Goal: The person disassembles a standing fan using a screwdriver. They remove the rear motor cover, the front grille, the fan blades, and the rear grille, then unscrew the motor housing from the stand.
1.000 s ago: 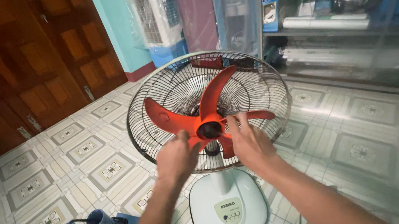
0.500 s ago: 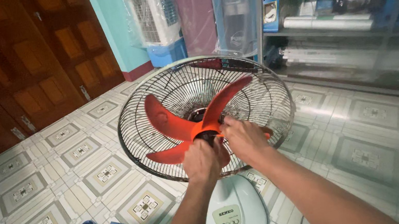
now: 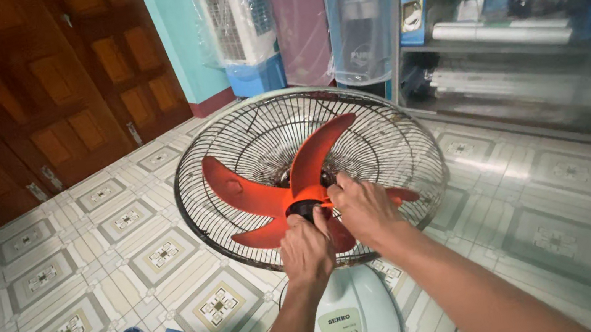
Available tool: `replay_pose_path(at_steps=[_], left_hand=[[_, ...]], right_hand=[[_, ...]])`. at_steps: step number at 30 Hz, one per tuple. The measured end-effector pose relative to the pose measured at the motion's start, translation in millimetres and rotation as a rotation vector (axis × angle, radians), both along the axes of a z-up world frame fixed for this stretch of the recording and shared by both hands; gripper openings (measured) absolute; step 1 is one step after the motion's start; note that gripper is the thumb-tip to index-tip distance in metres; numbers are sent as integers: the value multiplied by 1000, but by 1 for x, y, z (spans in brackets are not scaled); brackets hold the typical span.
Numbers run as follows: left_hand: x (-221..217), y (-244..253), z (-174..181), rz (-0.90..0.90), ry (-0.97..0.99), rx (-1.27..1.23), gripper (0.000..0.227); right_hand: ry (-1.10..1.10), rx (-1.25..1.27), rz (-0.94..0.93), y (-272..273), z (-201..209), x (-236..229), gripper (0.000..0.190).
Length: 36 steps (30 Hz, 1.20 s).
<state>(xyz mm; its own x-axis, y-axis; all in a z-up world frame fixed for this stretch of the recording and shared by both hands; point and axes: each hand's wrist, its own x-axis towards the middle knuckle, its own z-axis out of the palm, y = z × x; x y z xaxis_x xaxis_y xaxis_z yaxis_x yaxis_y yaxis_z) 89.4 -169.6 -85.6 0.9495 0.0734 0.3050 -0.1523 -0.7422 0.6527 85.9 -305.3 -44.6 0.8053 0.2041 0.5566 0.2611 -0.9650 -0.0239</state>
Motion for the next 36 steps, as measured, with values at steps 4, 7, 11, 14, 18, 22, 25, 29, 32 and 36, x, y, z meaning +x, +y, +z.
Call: replay_pose_path(at_steps=[4, 7, 11, 14, 18, 22, 25, 29, 32, 36], left_hand=[[16, -3, -13, -23, 71, -222, 65], [34, 2, -19, -188, 356, -738, 72], [44, 14, -33, -611, 785, -1489, 68], [52, 10, -38, -645, 799, -1664, 59], [61, 6, -40, -364, 691, -1496, 49], [56, 5, -36, -285, 597, -1372, 54], [45, -1, -28, -203, 500, -1159, 58], [33, -2, -19, -133, 374, -763, 70], [26, -13, -9, 53, 176, -507, 69], [10, -34, -7, 204, 29, -385, 67]], right_hand=[[-74, -39, 42, -7, 4, 2, 21], [-49, -51, 37, -11, 7, 2, 20], [-76, -63, 110, -12, 8, 2, 17], [-107, -115, 128, -17, 9, 5, 13], [-96, -197, 159, -19, 8, 14, 12], [-75, -291, 170, -18, 6, 17, 13], [-93, -321, 176, -23, 7, 14, 15], [-118, -324, 172, -23, 3, 11, 14], [-88, -295, 135, -18, 8, 13, 10], [-117, -329, 153, -17, 5, 10, 13]])
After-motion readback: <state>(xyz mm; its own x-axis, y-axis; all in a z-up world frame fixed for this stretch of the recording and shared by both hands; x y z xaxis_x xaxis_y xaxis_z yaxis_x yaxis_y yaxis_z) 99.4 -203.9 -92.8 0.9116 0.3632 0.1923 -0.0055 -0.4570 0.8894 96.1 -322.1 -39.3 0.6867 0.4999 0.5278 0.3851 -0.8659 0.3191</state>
